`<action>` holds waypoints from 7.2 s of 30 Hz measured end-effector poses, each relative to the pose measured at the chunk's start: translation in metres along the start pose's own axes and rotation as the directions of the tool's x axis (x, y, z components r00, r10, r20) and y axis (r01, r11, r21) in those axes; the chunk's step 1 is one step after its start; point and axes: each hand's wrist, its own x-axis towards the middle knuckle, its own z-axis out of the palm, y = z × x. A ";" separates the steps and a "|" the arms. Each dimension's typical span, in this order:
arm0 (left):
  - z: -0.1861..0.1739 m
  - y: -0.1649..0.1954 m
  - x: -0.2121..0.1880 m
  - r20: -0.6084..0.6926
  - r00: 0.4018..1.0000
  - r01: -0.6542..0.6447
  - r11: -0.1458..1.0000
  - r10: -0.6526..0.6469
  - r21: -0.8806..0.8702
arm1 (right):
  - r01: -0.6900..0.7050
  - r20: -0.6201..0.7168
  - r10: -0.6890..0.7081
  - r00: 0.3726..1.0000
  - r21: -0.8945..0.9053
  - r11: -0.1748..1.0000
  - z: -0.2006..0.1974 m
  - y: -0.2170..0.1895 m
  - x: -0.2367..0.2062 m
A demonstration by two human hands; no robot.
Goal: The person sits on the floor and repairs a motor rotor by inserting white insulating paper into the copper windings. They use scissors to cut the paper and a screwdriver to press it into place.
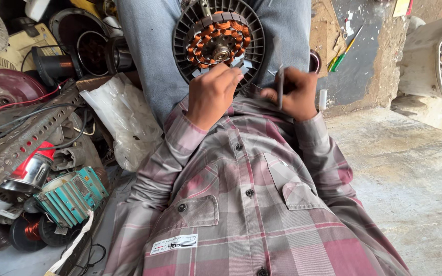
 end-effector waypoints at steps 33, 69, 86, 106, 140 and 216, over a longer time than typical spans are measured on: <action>-0.018 -0.001 -0.011 0.149 0.901 0.338 0.442 -0.407 -0.831 | 0.094 0.320 -0.074 0.945 -0.049 0.994 0.023 -0.056 -0.008; -0.019 -0.011 -0.012 0.248 0.880 0.398 0.346 -0.405 -0.849 | 0.236 0.287 -0.177 0.941 -0.187 0.954 0.013 -0.059 -0.002; 0.005 0.004 -0.017 0.021 0.871 0.136 0.201 -0.492 -0.970 | 0.034 0.247 -0.036 0.968 0.012 0.999 0.027 -0.064 -0.014; 0.005 0.002 -0.020 -0.033 0.906 0.125 0.343 -0.421 -0.931 | 0.059 0.284 -0.066 0.957 0.034 0.998 0.024 -0.067 -0.009; -0.008 0.002 -0.018 -0.059 0.902 0.130 0.399 -0.427 -0.907 | -0.167 -0.002 0.167 0.986 -0.035 0.985 -0.004 -0.070 0.036; -0.040 0.048 -0.016 -0.231 0.942 -0.016 0.656 -0.243 -0.754 | 0.086 0.004 -0.108 0.994 0.576 0.813 0.027 -0.140 0.011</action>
